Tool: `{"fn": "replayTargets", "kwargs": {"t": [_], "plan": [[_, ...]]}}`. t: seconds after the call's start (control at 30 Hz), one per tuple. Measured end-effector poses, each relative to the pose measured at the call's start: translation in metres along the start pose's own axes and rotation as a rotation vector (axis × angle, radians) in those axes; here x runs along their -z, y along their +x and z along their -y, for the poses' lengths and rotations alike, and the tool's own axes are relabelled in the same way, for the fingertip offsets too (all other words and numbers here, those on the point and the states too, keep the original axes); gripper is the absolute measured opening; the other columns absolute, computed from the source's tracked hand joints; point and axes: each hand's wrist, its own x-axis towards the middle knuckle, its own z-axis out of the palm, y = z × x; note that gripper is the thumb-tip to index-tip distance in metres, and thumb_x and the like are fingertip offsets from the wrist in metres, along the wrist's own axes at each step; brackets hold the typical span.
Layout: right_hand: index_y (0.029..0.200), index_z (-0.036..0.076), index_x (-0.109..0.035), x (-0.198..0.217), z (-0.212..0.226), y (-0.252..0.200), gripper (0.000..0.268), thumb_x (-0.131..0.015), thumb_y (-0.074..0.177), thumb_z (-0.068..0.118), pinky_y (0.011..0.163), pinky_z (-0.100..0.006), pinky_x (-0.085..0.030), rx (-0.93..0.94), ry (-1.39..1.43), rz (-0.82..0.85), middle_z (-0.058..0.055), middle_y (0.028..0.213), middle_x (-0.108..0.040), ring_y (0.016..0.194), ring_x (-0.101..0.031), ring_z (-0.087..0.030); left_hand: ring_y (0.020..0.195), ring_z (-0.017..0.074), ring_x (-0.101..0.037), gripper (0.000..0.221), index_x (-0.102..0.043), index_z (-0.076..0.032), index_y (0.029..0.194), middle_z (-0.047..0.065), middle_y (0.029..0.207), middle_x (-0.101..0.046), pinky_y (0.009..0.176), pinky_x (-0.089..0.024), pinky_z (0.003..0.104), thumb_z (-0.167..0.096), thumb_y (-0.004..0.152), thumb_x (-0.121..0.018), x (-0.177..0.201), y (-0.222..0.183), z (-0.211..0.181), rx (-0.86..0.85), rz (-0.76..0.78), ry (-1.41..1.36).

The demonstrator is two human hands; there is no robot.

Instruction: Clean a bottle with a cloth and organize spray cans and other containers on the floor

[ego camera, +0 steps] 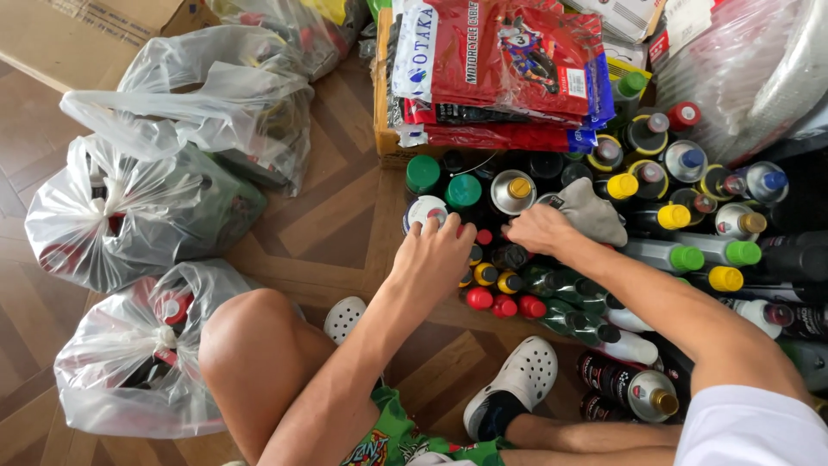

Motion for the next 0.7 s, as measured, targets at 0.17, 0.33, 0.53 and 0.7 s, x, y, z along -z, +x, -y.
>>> {"fn": "replayTargets", "kwargs": {"t": [0.17,0.33,0.53,0.7], "plan": [[0.1,0.026,-0.07,0.026,-0.017,-0.01,0.017,-0.057,0.089,0.024,0.067,-0.045,-0.062,0.006,0.171,0.044,0.006,0.094,-0.078,0.082,-0.077,-0.025,0.096,0.0354,-0.066,0.051,-0.063,-0.015,0.116,0.01,0.112,-0.061,0.083,-0.051,0.05,-0.034,0.074,-0.085,-0.003,0.003,0.0,0.027,0.049,-0.027],[0.108,0.03,-0.067,0.032,-0.039,-0.03,0.024,-0.057,0.086,0.03,0.072,-0.048,-0.063,-0.039,0.211,0.043,0.011,0.103,-0.075,0.081,-0.076,-0.03,0.092,0.034,-0.064,0.055,-0.063,-0.016,0.115,0.01,0.109,-0.058,0.077,-0.049,0.048,-0.038,0.07,-0.085,-0.009,0.002,-0.004,0.04,-0.006,0.025],[0.109,0.037,-0.062,0.145,-0.064,-0.079,0.031,-0.061,0.078,0.042,0.08,-0.044,-0.065,-0.123,0.185,-0.029,0.019,0.107,-0.069,0.086,-0.075,-0.027,0.1,0.0357,-0.049,0.037,-0.07,-0.009,0.106,0.022,0.113,-0.055,0.074,-0.039,0.048,-0.033,0.078,-0.069,0.031,-0.011,-0.011,0.441,0.181,0.179],[0.098,0.017,-0.079,0.336,-0.054,-0.115,0.032,-0.076,0.066,0.016,0.057,-0.031,-0.053,-0.38,0.857,-0.12,0.004,0.079,-0.081,0.05,-0.059,-0.019,0.086,0.0192,-0.07,0.047,-0.061,-0.001,0.125,0.012,0.106,-0.074,0.075,-0.056,0.034,-0.038,0.095,-0.06,0.133,0.023,-0.008,0.152,0.143,-1.027]]}}
